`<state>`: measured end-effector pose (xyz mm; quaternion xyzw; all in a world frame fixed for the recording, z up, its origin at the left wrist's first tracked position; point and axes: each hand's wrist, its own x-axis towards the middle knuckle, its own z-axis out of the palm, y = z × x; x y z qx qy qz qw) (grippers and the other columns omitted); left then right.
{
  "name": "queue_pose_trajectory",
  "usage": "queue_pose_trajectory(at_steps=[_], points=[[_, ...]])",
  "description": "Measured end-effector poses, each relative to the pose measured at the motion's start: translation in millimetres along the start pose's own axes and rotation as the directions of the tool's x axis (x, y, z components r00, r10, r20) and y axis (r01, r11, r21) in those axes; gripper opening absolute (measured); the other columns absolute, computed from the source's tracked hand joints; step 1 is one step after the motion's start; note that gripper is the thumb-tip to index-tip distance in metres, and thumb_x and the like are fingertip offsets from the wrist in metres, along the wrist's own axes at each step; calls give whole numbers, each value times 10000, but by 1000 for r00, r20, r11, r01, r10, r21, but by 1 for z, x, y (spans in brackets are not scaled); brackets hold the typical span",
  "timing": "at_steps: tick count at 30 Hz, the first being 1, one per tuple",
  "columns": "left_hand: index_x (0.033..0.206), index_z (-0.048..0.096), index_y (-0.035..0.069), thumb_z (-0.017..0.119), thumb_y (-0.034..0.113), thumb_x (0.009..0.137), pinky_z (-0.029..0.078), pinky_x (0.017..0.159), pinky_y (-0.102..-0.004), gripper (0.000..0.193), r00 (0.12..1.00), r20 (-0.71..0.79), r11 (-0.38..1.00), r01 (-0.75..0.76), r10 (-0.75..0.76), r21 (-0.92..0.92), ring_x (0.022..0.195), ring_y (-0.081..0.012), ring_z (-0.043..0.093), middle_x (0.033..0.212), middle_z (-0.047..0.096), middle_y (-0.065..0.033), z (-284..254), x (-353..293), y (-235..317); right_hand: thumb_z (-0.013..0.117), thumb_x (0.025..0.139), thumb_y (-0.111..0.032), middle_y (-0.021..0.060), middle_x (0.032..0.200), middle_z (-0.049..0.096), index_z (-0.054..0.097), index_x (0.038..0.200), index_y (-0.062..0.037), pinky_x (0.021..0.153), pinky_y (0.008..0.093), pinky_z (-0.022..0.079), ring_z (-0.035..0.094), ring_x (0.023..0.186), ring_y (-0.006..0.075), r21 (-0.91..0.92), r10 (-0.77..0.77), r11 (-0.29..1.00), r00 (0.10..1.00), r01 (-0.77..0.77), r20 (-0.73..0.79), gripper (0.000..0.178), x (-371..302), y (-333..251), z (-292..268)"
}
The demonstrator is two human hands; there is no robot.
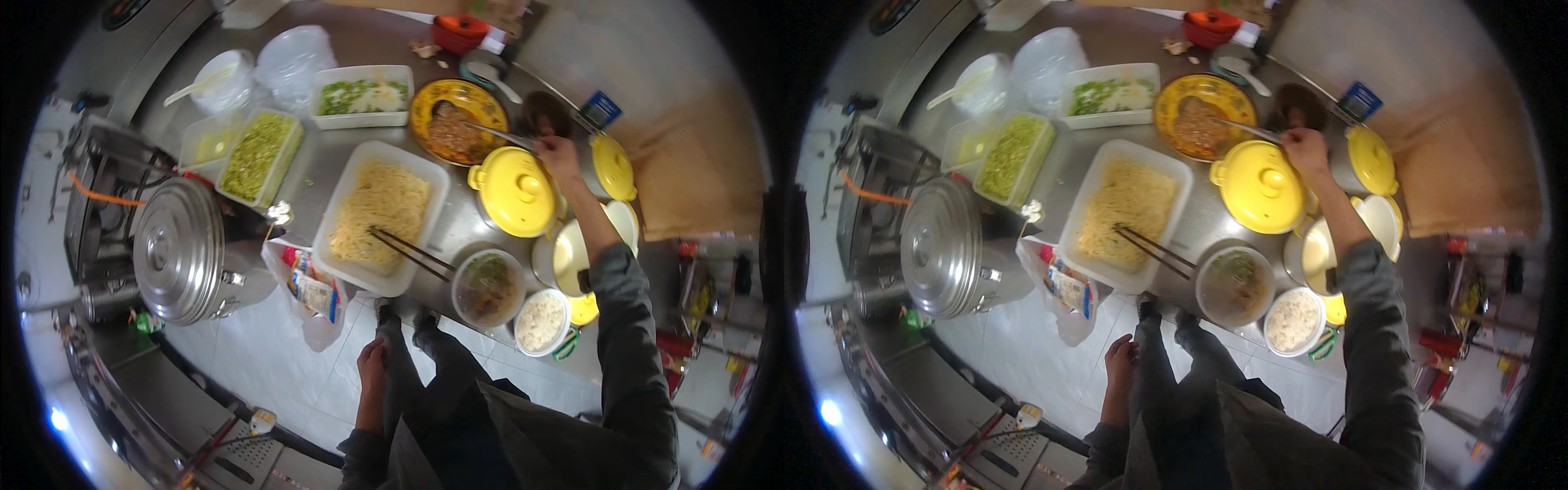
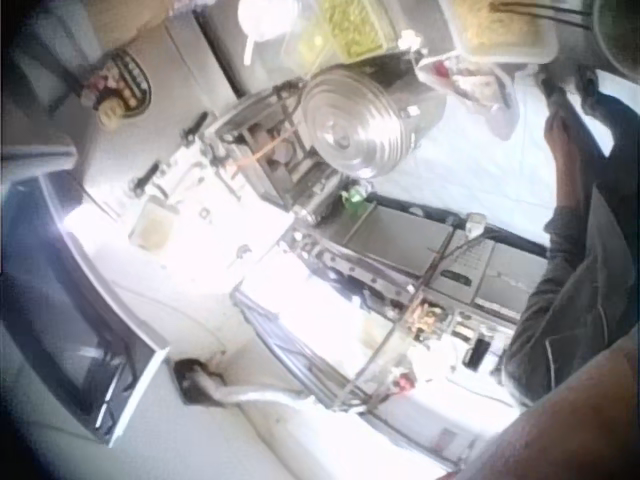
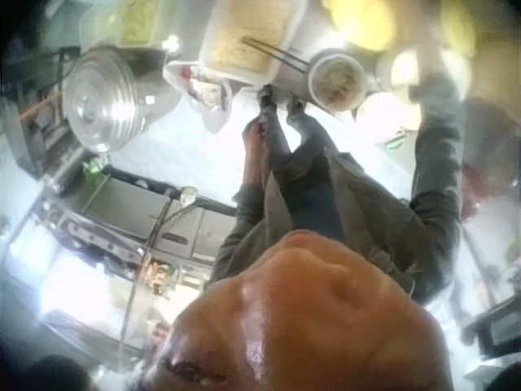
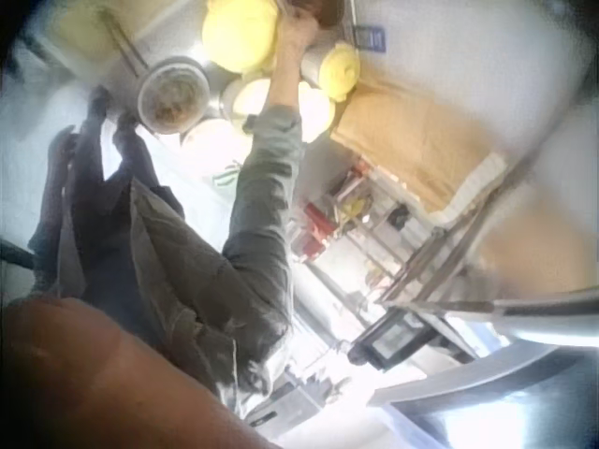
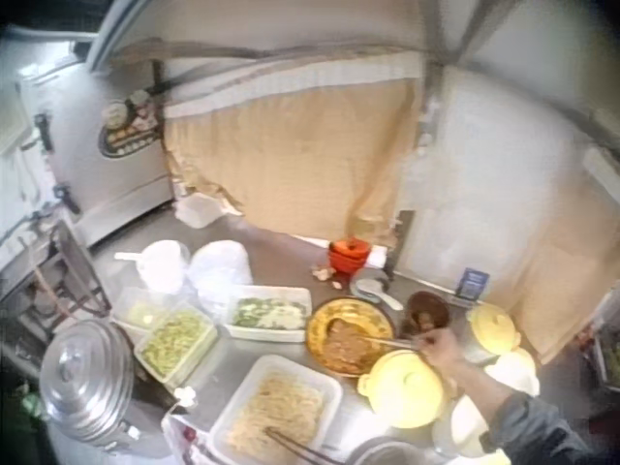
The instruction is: The person assembles rice bowls by scooping rice into containers, adding a meat sauce, noodles, and chopped green vegetables using a ladle and chopsticks. They then place lids on the bowls, pack one into a yellow paper bag, and retrieve another bowl from a refrigerator to repeat the assembly process.
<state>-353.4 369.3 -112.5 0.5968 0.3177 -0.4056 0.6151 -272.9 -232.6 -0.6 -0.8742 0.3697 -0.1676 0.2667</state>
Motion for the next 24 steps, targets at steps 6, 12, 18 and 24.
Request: queue_pose_trajectory(at_steps=[6, 12, 18, 24], points=[[1164, 627, 35, 505, 253, 1028, 406, 577, -223, 285, 915, -280, 953, -302, 292, 7, 673, -80, 530, 816, 628, -31, -5, 2, 61, 649, 957, -216, 59, 899, 734, 710, 1033, -19, 686, 292, 532, 686, 795, 144, 588, 109, 808, 976, 23, -188, 221, -7, -116, 26], [987, 644, 76, 489, 323, 1055, 308, 533, -192, 299, 687, -196, 692, -720, 699, -53, 604, -27, 422, 729, 517, 56, 36, 50, 263, 664, 901, -60, 133, 1033, 691, 681, 1131, 12, 756, 341, 571, 691, 903, 235, 134, -488, 871, 862, 472, 137, 242, -12, -155, 27], [1250, 555, 41, 522, 357, 1020, 475, 606, -248, 392, 859, 277, 880, -468, 432, 80, 783, -143, 626, 914, 648, -79, 141, 173, 419, 675, 708, 20, 137, 1250, 629, 605, 1283, -35, 787, 383, 599, 689, 941, 318, -276, -684, 605, 665, 747, 299, 582, -56, -158, 11], [1362, 391, -12, 485, 353, 1024, 604, 787, -450, 506, 870, 430, 968, -185, 242, -170, 990, -342, 687, 1233, 585, -293, 181, 229, 451, 699, 763, 16, 146, 1177, 658, 636, 1230, -20, 737, 373, 606, 699, 891, 316, -289, -680, 596, 663, 749, 313, 472, -66, -156, 4]])
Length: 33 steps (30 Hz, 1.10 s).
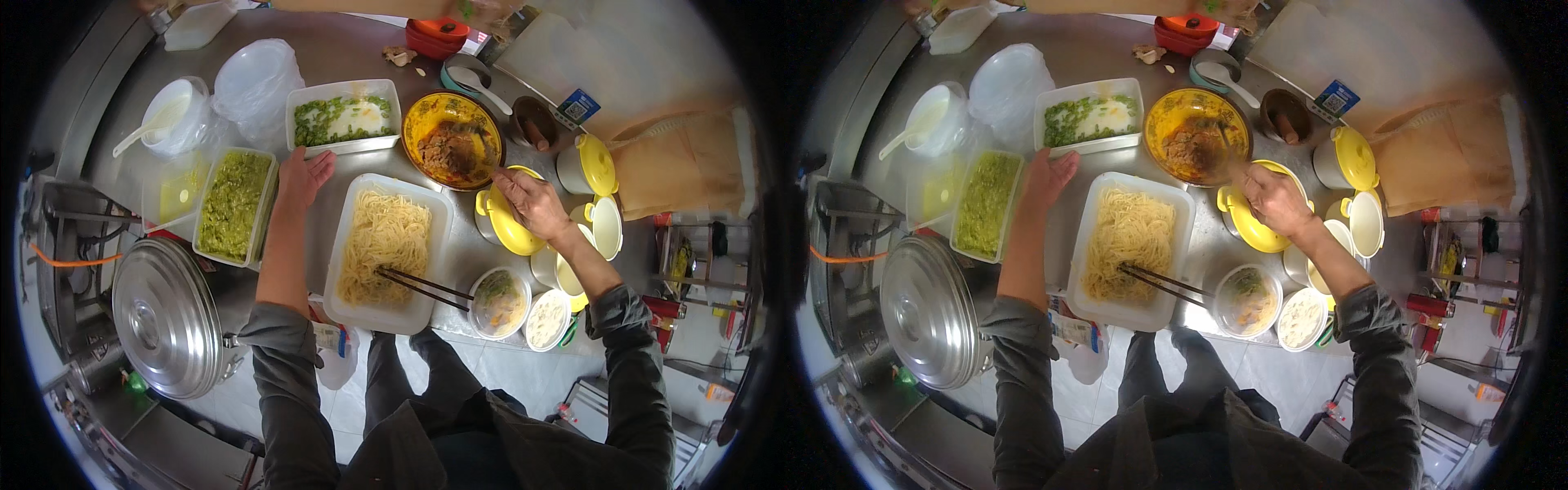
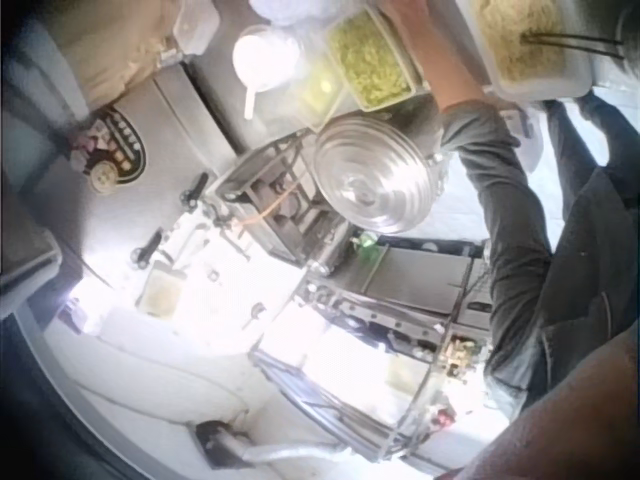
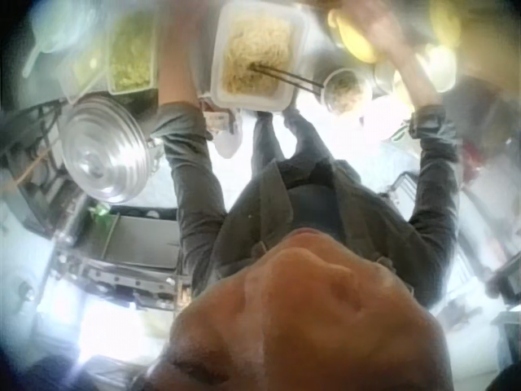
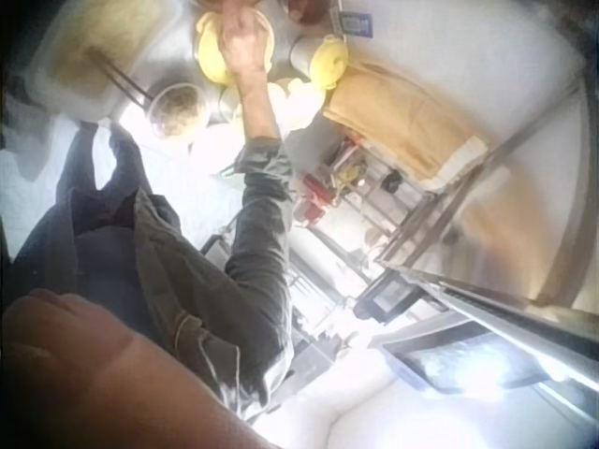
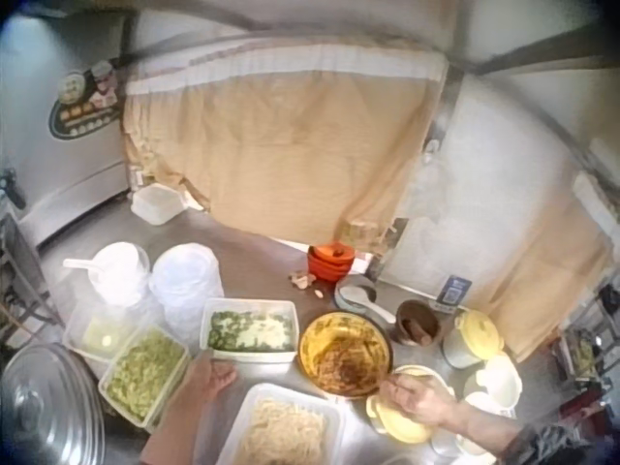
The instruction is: The person assembles rice bowls by scooping rice into containers, adding a meat sauce, noodles, and chopped green vegetables using a ladle and chopsticks. They then place lids on the bowls, pack one into a yellow paper bag, and retrieve another bowl from a refrigerator to repeat the assembly process.
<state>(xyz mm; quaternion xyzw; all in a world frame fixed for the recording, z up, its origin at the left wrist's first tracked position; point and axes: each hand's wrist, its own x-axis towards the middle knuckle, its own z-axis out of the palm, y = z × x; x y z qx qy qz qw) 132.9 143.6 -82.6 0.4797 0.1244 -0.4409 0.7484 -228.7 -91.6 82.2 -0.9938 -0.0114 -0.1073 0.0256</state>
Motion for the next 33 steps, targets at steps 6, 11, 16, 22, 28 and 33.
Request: queue_pose_trajectory(at_steps=[6, 11, 16, 22, 28, 33], points=[[1281, 402, -89, 464, 232, 1010, 615, 805, -449, 425, 997, 14, 988, -78, 77, 134, 1020, -371, 675, 1218, 563, -301, 22, -9, 4, 646, 932, -59, 154, 1084, 697, 667, 1179, 9, 740, 298, 575, 696, 903, 240, 402, 426, 867, 857, -295, -290, 257, 11, -16, 2], [1118, 450, -141, 446, 135, 979, 612, 864, -441, 309, 989, -40, 989, -145, 146, 13, 1005, -364, 661, 1107, 585, -260, -1, -5, -17, 566, 1021, -202, 175, 1104, 686, 670, 1198, 4, 904, 363, 519, 657, 1008, 270, 734, 575, 623, 794, -269, -198, 291, 114, -83, 39], [1073, 481, -142, 447, 126, 976, 589, 912, -443, 287, 981, 67, 983, -186, 184, 12, 1024, -352, 660, 1075, 605, -249, 3, -19, -28, 588, 975, -112, 187, 1290, 607, 613, 1268, -20, 922, 382, 567, 658, 1074, 349, 550, 239, 829, 954, -102, -183, 309, 169, -97, 104], [1100, 486, -137, 434, 65, 989, 560, 969, -467, 236, 982, 7, 980, -187, 188, -66, 1070, -370, 641, 1172, 583, -271, 12, -33, -27, 619, 955, -74, 177, 1256, 638, 626, 1272, -37, 887, 386, 592, 671, 1058, 350, 448, -79, 885, 989, 128, -126, 319, 171, -105, 110], [1317, 330, -60, 396, 62, 1000, 562, 958, -438, 346, 975, 33, 976, -218, 218, -21, 1101, -354, 639, 1227, 558, -239, -2, -28, -32, 611, 939, -102, 219, 1005, 704, 651, 1174, 3, 673, 398, 596, 710, 798, 347, 380, 276, 906, 939, -184, -204, 260, 163, -103, 98], [1328, 345, 13, 395, 75, 1006, 564, 947, -433, 331, 979, 19, 979, -202, 201, 38, 1109, -346, 641, 1248, 564, -218, 1, -36, -31, 541, 1007, -191, 218, 931, 724, 652, 1160, 64, 737, 368, 584, 726, 809, 276, 748, 550, 530, 834, -399, 56, 317, 180, -147, 117]])
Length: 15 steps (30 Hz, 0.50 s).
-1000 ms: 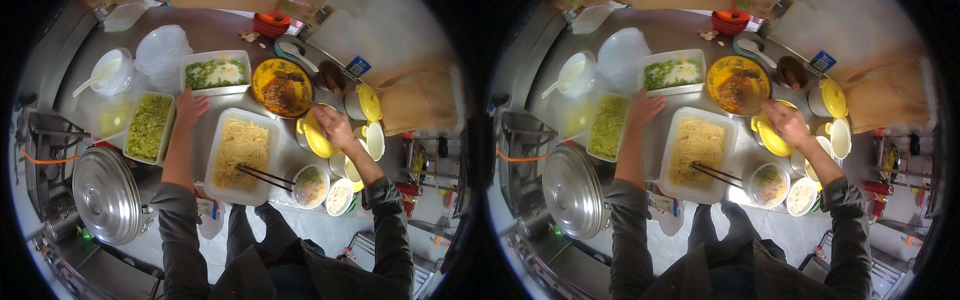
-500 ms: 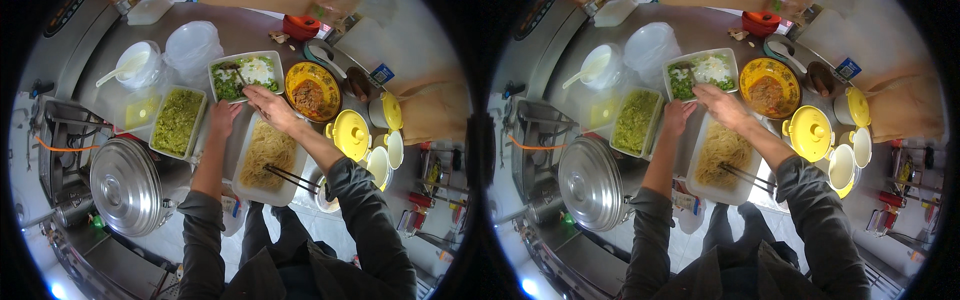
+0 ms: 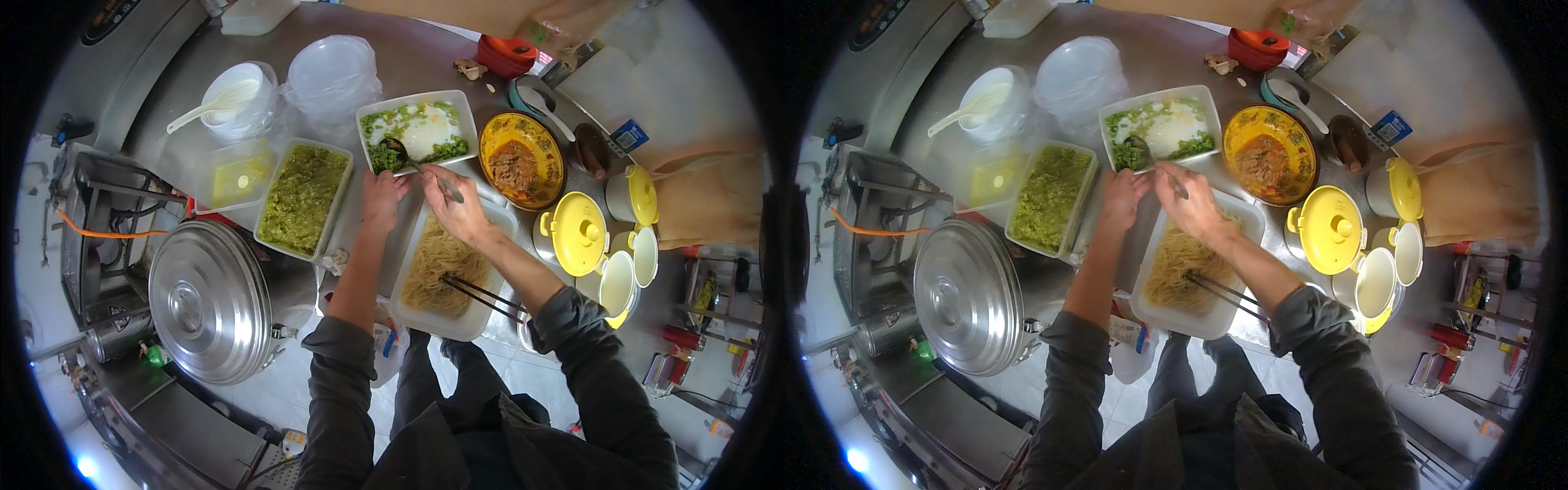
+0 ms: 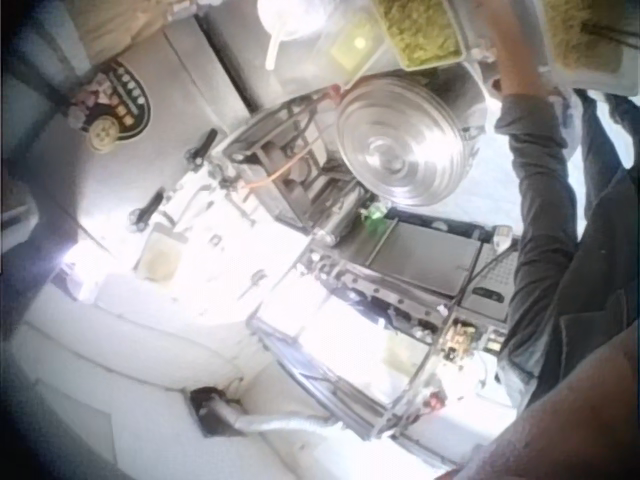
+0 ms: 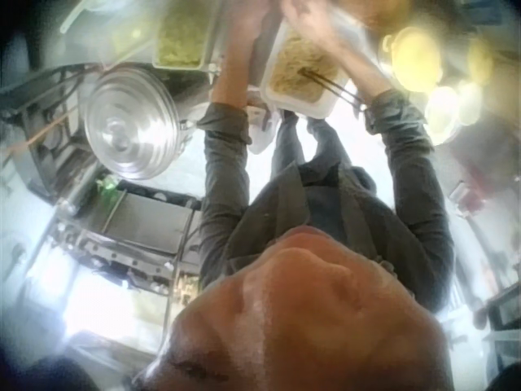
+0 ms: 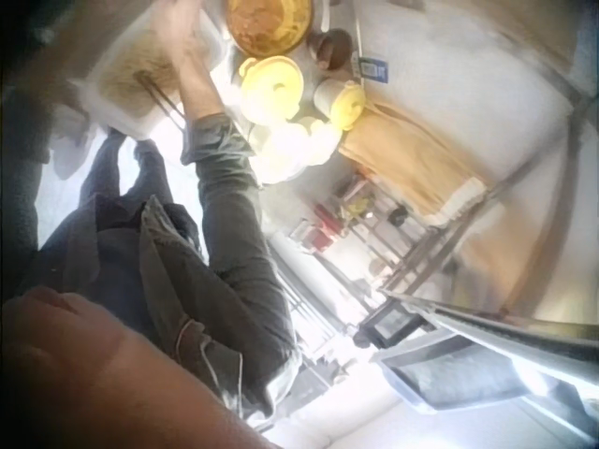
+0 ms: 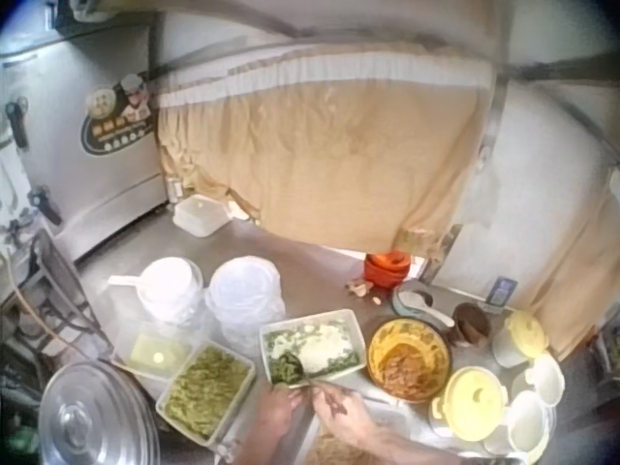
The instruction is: The person assembles rice bowls by scooping rice into containers, adding a meat sauce, noodles, and chopped green vegetables using a ladle and chopsticks. They then place lids on the bowls, pack one into a yellow paper bag, and retrieve another bowl from a refrigerator to repeat the assembly process.
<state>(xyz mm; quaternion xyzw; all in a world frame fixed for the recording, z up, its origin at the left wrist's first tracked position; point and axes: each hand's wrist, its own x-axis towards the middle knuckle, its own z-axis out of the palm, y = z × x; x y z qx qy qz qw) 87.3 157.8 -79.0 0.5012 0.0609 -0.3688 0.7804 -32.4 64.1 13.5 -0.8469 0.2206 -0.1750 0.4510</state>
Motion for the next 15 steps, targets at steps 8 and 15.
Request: queue_pose_trajectory(at_steps=[8, 15], points=[[1271, 393, -80, 421, 133, 1022, 573, 910, -421, 328, 998, 36, 990, 54, -59, 131, 1064, -349, 677, 1174, 607, -256, -8, 2, 12, 465, 1015, -146, 255, 1020, 673, 557, 1127, 142, 801, 321, 607, 725, 924, 288, 829, 598, 486, 797, -275, -87, 322, 24, 8, 15], [1348, 369, -96, 549, 238, 1021, 567, 921, -425, 501, 998, -25, 995, 60, -58, 83, 1114, -349, 658, 1240, 583, -278, -8, -1, 21, 426, 1046, -155, 262, 1108, 646, 512, 1174, 95, 881, 344, 589, 690, 1036, 298, 889, 604, 384, 796, -250, -37, 293, 19, 14, -23]])
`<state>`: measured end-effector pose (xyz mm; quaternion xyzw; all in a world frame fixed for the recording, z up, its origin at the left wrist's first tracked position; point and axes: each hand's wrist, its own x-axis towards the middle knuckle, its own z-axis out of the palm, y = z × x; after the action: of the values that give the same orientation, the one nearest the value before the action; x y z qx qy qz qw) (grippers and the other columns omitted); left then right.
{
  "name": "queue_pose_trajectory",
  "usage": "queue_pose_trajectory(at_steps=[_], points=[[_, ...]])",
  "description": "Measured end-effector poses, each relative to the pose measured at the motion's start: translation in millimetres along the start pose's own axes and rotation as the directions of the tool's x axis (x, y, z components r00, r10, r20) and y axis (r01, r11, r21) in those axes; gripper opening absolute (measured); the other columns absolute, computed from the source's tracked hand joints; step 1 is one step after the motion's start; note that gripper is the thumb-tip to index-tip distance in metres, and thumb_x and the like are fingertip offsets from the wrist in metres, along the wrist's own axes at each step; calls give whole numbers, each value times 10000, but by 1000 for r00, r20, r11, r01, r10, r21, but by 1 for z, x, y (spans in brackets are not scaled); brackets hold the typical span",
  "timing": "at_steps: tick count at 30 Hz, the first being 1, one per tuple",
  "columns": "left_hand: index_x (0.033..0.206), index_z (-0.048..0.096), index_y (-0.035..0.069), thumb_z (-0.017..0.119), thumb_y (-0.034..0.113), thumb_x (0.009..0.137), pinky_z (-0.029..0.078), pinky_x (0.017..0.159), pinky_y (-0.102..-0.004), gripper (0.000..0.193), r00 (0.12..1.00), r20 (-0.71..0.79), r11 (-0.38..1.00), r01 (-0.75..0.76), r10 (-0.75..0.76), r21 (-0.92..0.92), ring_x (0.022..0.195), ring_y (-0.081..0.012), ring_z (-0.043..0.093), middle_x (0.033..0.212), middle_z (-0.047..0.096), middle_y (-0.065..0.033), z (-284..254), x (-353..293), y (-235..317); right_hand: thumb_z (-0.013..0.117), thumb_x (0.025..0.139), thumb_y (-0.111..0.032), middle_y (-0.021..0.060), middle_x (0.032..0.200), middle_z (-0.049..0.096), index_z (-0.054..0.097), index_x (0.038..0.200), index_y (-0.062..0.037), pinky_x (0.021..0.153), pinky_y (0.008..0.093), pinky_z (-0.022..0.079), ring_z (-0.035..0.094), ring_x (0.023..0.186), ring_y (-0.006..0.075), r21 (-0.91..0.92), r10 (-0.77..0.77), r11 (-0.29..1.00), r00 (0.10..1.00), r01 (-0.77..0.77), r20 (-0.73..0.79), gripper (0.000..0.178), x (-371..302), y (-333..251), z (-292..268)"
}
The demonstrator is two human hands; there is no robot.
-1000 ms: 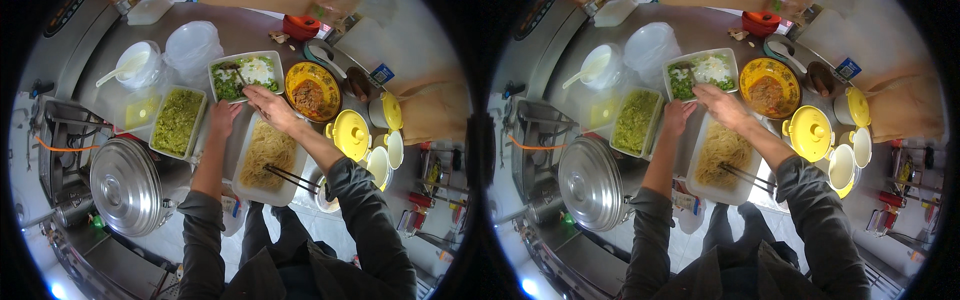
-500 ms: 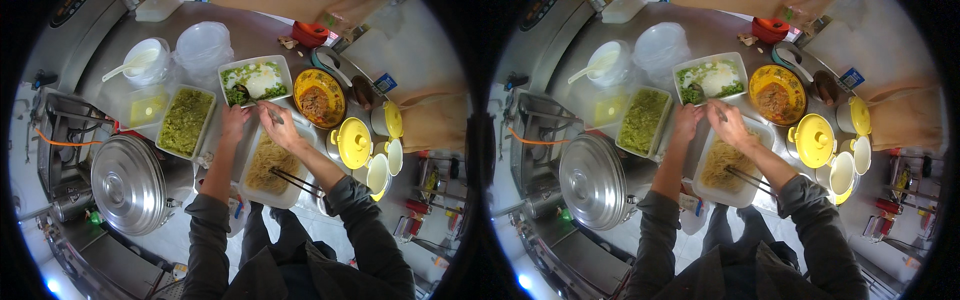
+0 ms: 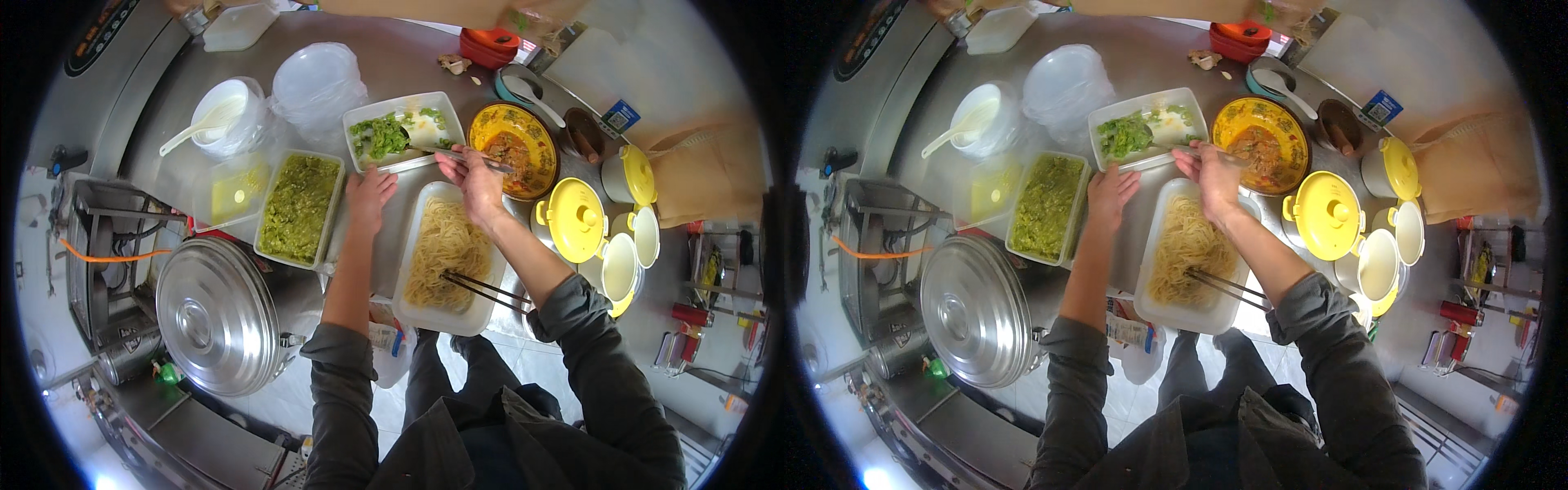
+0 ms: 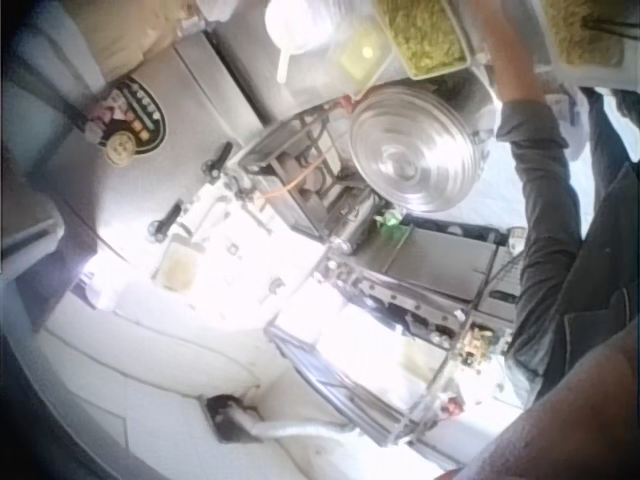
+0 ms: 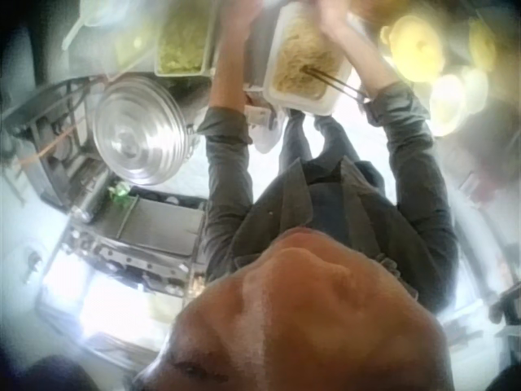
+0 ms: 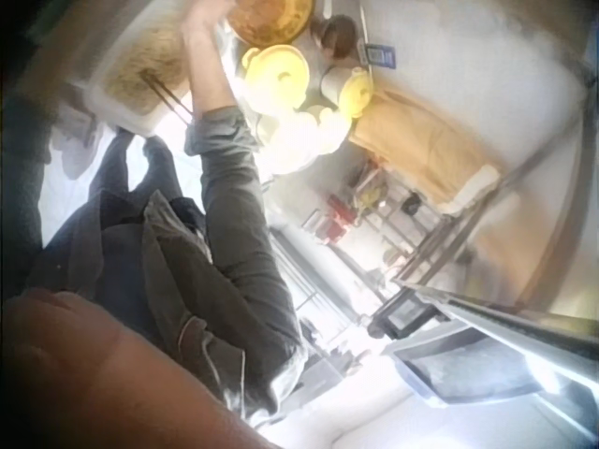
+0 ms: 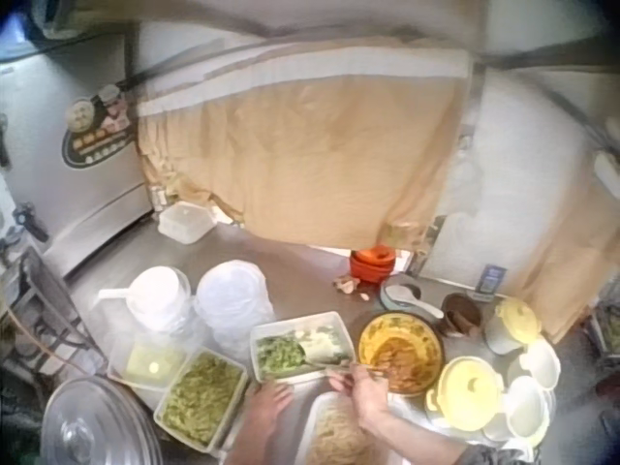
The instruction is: The person assembles rice bowls by scooping rice into containers, adding a meat sauce, noodles, and chopped green vegetables using a ladle and chopsticks. They then place lids on the bowls, pack one into a yellow paper bag, and retrieve another bowl from a refrigerator to repeat the assembly process.
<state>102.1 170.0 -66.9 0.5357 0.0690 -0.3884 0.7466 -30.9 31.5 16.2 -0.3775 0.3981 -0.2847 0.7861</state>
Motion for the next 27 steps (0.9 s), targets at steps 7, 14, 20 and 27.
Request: queue_pose_trajectory(at_steps=[7, 14, 20, 27], points=[[1498, 245, -74, 579, 181, 996, 546, 950, -407, 654, 985, -27, 985, -168, 170, 46, 1139, -311, 640, 1290, 579, -225, -15, -77, -5, 407, 1067, -170, 244, 1116, 635, 513, 1144, 61, 946, 356, 559, 665, 1082, 304, 97, -3, 995, 1000, 3, -1, 265, -2, -44, -32], [1050, 639, 11, 474, 299, 1066, 512, 625, -273, 332, 999, -7, 998, -40, 40, 40, 700, -127, 619, 899, 692, -93, -36, -243, -43, 471, 1060, -224, 267, 1165, 664, 531, 1222, 78, 952, 332, 568, 690, 1044, 261, -116, -152, 981, 987, 157, 43, 348, -32, -131, -109], [944, 670, 11, 452, 291, 1043, 485, 603, -269, 368, 690, 385, 742, 335, -613, 581, 651, -116, 608, 789, 688, -68, -31, -310, -128, 586, 1005, -200, 147, 1196, 690, 633, 1260, -23, 941, 402, 552, 687, 1041, 328, -564, -128, -242, 550, 790, 825, 314, -39, -156, -159], [1226, 585, 29, 475, 156, 1012, 509, 695, -296, 272, 801, 360, 752, 162, -478, 639, 817, -137, 669, 954, 722, -84, 15, -323, -236, 599, 1006, -145, 130, 1136, 688, 611, 1270, -38, 855, 371, 561, 695, 992, 265, -654, -252, -58, 623, 754, 740, 285, -44, -163, -178]])
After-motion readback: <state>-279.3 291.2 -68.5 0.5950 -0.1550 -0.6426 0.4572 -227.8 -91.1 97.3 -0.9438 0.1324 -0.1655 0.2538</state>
